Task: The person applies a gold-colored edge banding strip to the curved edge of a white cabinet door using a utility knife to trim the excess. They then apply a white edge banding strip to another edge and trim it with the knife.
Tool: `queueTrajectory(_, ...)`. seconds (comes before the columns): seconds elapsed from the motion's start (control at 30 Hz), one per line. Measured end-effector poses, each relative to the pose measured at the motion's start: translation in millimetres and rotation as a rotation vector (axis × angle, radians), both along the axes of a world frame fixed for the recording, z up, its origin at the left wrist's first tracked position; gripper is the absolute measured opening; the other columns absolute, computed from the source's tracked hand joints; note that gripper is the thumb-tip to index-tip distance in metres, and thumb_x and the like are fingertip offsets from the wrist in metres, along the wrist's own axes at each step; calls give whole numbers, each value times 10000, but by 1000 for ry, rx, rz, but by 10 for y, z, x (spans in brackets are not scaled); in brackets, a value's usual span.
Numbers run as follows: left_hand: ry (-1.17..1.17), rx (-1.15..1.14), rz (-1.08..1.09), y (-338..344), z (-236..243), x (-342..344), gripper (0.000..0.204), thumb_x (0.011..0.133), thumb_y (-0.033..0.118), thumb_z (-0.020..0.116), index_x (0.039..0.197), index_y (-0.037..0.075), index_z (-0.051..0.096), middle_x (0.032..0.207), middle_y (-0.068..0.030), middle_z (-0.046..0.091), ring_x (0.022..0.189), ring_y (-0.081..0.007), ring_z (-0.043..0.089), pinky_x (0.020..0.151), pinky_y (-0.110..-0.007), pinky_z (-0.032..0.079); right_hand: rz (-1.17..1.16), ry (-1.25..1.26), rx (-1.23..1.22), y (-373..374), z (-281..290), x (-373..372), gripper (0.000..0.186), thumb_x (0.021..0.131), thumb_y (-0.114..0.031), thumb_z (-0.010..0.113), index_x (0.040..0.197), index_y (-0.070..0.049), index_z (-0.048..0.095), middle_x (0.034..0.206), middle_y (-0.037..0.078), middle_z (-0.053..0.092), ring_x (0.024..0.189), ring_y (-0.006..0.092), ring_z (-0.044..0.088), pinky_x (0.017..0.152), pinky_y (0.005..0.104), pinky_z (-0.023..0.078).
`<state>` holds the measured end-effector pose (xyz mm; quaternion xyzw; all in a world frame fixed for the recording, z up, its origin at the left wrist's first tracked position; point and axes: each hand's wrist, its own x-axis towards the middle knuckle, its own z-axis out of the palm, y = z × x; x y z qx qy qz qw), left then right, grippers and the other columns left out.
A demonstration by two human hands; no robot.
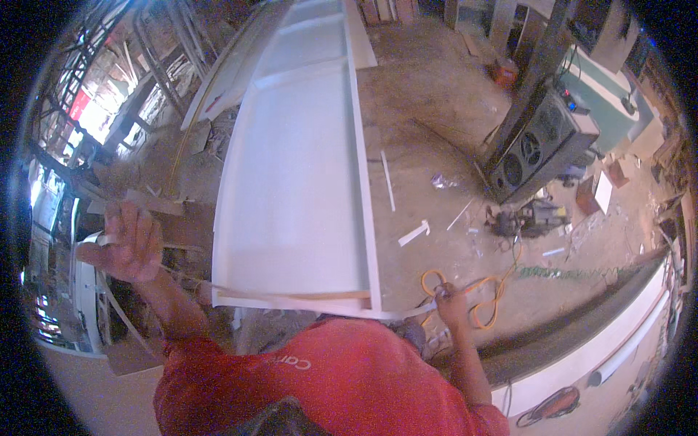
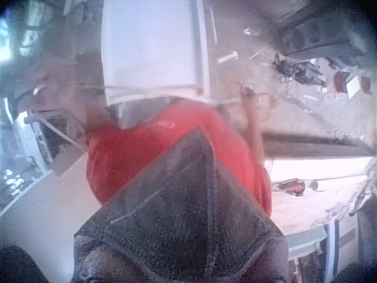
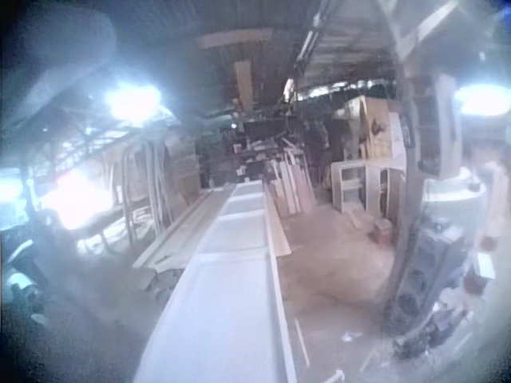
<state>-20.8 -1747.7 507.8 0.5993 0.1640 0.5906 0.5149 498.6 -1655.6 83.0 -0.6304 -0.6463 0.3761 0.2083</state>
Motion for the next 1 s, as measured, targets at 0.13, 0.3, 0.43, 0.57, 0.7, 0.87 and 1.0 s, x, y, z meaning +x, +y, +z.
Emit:
queueTrajectory(0.13,-151,-65,12,96,-195,-489,648,913,544,755,1260,19,603,945,-44,600,686,-116,623,554,-246,510,-94,-90,-37,-227,-192,-186,282,961,-237,714,859,-7,585,798,72,612,740,187,476,710,378,468)
queueTrajectory(0.3,-276,-247,-209,339,-150,-989,567,752,329,915,1134,18,634,876,-32,557,672,-103,543,551,-256,461,-248,253,-91,-759,-296,-352,157,980,-136,653,1000,14,697,831,-13,618,762,83,549,691,269,458)
queueTrajectory(0.43,-280,-261,-261,449,-177,-1153,573,744,339,920,1129,24,636,866,-30,557,664,-99,546,514,-250,449,-347,249,-152,-964,-292,-319,160,948,-97,648,1054,9,704,862,-10,640,786,89,591,696,273,475)
queueTrajectory(0.57,-176,-223,-214,496,-164,-1198,605,830,419,875,1220,30,624,899,-39,588,663,-105,576,500,-250,451,-438,297,-166,-1119,-345,-270,293,943,-240,719,1046,34,704,851,50,686,758,135,572,671,322,471)
queueTrajectory(0.7,-107,-160,-209,626,-114,-1095,611,916,513,762,1239,15,618,903,-48,594,653,-114,589,524,-238,486,-578,373,-191,-1231,-469,-293,51,873,-74,676,920,-64,659,826,-12,613,728,105,574,642,283,466)
queueTrajectory(0.87,-127,-67,-246,871,-157,-890,664,981,573,639,1255,-31,612,897,-68,587,622,-121,589,540,-233,513,-636,414,-266,-1204,-650,-399,192,846,-43,704,1022,18,659,822,47,625,706,162,605,599,324,490)
queueTrajectory(1.0,-207,-92,-188,877,-229,-855,647,1010,533,614,1287,-51,602,897,-85,577,645,-130,576,538,-235,496,-575,498,-277,-1235,-749,-400,297,840,-11,698,1133,23,659,829,62,616,735,185,625,651,326,519)
